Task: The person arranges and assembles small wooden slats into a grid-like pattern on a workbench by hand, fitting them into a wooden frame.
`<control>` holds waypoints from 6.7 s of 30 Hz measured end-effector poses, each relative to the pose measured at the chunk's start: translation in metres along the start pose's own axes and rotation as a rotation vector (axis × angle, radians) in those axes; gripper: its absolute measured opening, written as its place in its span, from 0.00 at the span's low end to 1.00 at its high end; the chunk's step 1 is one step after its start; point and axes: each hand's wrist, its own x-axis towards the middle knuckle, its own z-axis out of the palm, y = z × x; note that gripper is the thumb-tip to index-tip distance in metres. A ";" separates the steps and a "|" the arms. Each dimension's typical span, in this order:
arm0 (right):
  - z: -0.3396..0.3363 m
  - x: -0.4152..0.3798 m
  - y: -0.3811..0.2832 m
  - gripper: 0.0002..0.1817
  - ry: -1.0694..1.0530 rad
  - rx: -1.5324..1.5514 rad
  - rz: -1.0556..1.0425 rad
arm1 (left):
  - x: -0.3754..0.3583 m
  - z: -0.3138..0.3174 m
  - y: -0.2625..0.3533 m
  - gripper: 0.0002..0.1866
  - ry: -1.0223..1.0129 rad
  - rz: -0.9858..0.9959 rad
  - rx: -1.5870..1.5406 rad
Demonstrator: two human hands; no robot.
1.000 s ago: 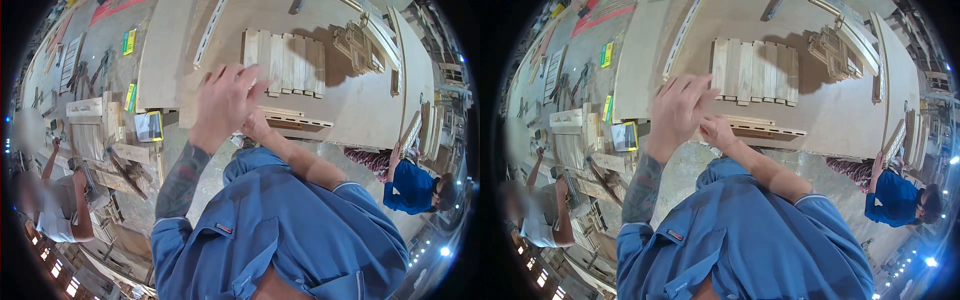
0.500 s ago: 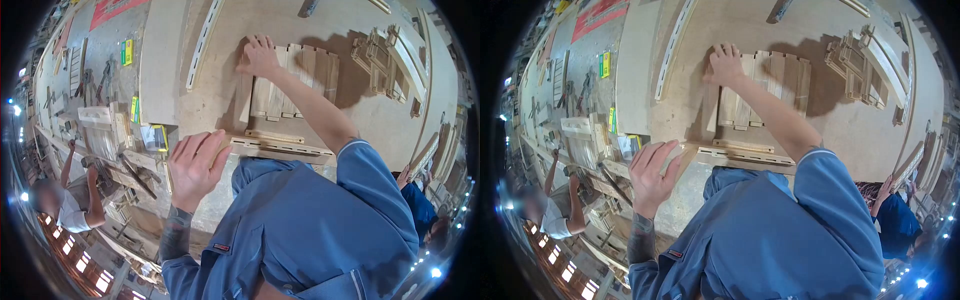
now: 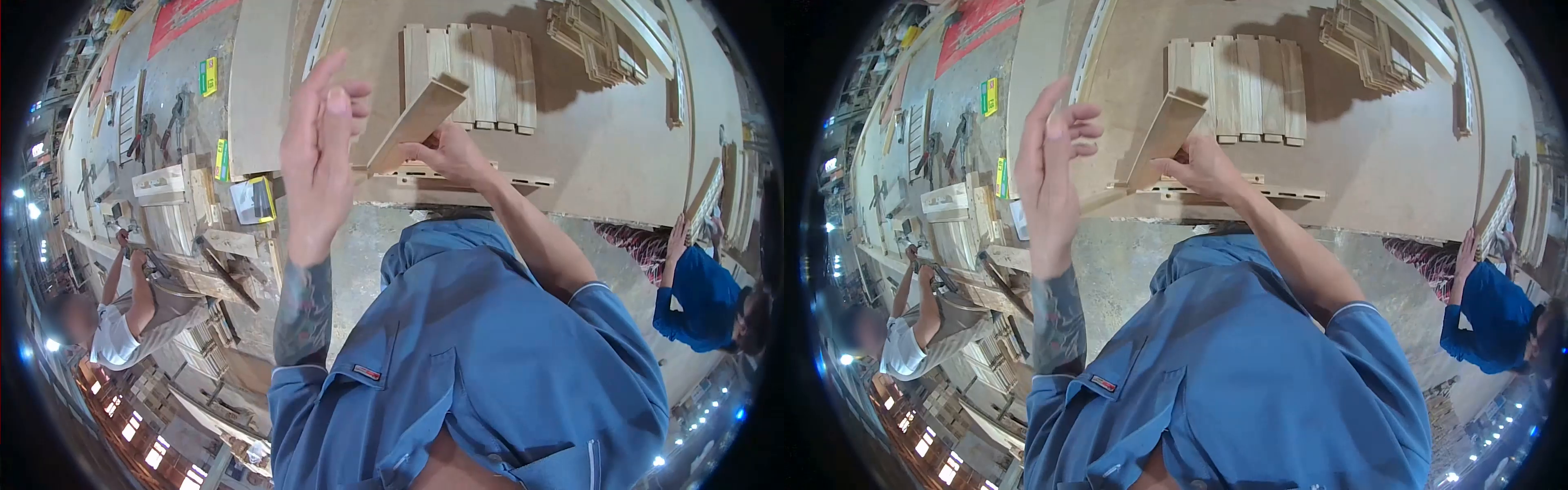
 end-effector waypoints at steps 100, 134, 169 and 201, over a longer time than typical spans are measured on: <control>-0.052 0.010 0.015 0.21 0.323 -0.592 0.074 | -0.023 0.023 -0.010 0.25 -0.360 0.304 0.887; -0.093 0.000 0.042 0.36 0.237 -1.066 -0.197 | -0.008 0.079 0.009 0.25 -0.432 0.143 0.925; -0.022 0.102 0.025 0.38 -0.551 -0.842 -0.165 | 0.001 0.082 0.014 0.31 -0.346 -0.067 0.916; -0.126 0.035 -0.039 0.21 0.077 -0.424 -0.282 | -0.027 0.080 -0.006 0.19 -0.083 0.349 0.749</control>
